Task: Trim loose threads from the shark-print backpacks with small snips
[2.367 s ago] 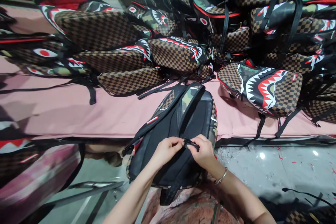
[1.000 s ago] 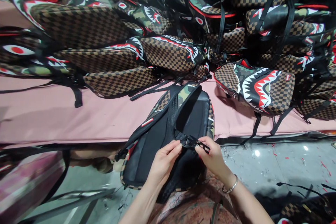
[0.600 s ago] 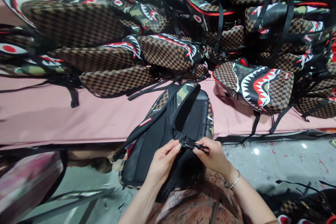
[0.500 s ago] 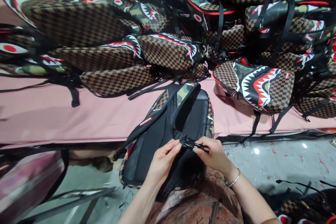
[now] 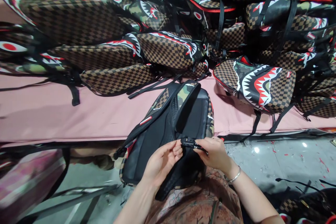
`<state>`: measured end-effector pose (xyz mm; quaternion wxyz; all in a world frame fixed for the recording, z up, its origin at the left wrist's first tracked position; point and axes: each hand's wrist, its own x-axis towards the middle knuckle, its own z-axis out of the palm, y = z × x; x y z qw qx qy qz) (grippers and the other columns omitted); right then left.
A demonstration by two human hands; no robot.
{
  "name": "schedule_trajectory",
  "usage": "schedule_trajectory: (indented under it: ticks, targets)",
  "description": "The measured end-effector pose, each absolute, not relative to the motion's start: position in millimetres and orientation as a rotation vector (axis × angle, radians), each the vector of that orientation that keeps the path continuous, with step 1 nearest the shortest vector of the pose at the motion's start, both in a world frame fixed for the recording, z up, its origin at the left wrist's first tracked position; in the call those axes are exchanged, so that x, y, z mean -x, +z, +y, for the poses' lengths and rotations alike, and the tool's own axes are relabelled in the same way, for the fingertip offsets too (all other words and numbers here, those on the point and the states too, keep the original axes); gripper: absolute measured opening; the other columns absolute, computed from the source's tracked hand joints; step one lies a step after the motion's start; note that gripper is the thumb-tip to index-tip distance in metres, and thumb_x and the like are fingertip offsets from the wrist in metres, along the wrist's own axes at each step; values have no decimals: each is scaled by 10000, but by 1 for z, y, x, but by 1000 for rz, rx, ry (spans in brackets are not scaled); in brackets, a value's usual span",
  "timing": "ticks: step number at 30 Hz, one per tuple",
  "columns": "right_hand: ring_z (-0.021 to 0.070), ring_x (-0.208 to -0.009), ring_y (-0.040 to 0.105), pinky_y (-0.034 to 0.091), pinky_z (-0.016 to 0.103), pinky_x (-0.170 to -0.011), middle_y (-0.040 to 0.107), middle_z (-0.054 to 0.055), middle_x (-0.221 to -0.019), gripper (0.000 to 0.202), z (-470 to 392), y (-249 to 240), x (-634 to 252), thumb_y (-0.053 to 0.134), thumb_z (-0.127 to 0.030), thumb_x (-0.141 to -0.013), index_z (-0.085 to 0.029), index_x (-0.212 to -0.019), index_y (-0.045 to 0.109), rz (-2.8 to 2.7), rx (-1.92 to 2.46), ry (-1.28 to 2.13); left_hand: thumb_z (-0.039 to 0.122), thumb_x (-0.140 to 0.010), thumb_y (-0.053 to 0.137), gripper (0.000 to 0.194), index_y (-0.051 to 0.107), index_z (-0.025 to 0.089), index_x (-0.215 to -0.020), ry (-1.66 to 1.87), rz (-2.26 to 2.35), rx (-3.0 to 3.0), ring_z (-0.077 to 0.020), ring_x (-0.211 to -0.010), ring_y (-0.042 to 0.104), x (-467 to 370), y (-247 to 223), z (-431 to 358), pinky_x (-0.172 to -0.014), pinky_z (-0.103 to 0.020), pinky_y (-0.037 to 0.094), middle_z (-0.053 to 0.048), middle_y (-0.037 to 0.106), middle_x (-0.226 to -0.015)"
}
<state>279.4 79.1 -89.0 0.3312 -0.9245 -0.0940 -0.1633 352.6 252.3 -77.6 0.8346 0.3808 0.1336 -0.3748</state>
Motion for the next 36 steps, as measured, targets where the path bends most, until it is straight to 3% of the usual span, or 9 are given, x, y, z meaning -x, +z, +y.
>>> schedule_trajectory:
  ticks: [19,22,26,31,36]
  targets:
    - [153,-716,580,411,253,-674,635,61,-807,242,83,-96,-282,430,-324,-911,-172,-993,599,-202,2540,-499,97,-788,479,151,594,20,-729,-894,393,-757,-67,-524,386,-354,-70,250,-484,-180,408,-2,371,-583]
    - [148,-699,579,430,244,-648,630,60,-800,213,89,-100,-284,464,-313,-887,-158,-964,589,-146,2338,-576,100,-807,450,163,578,29,-733,-944,447,-705,-64,-516,390,-354,-68,249,-484,-181,418,1,373,-586]
    - [103,-530,531,410,193,-490,585,0,-656,159,88,-96,-286,487,-296,-872,-164,-909,568,52,1984,-628,91,-811,430,157,552,44,-724,-948,481,-658,-63,-507,392,-357,-70,251,-485,-186,427,8,367,-581]
    - [141,-741,598,455,235,-673,643,52,-838,170,76,-90,-280,496,-275,-873,-165,-959,592,-188,2186,-581,86,-800,437,119,526,57,-727,-959,511,-606,-64,-503,389,-357,-70,250,-477,-185,421,15,356,-580]
    - [151,-764,600,444,247,-716,646,65,-841,227,70,-94,-275,452,-322,-901,-172,-988,597,-233,2436,-503,93,-802,437,112,516,70,-727,-969,524,-581,-63,-504,386,-355,-68,250,-475,-180,416,17,350,-584]
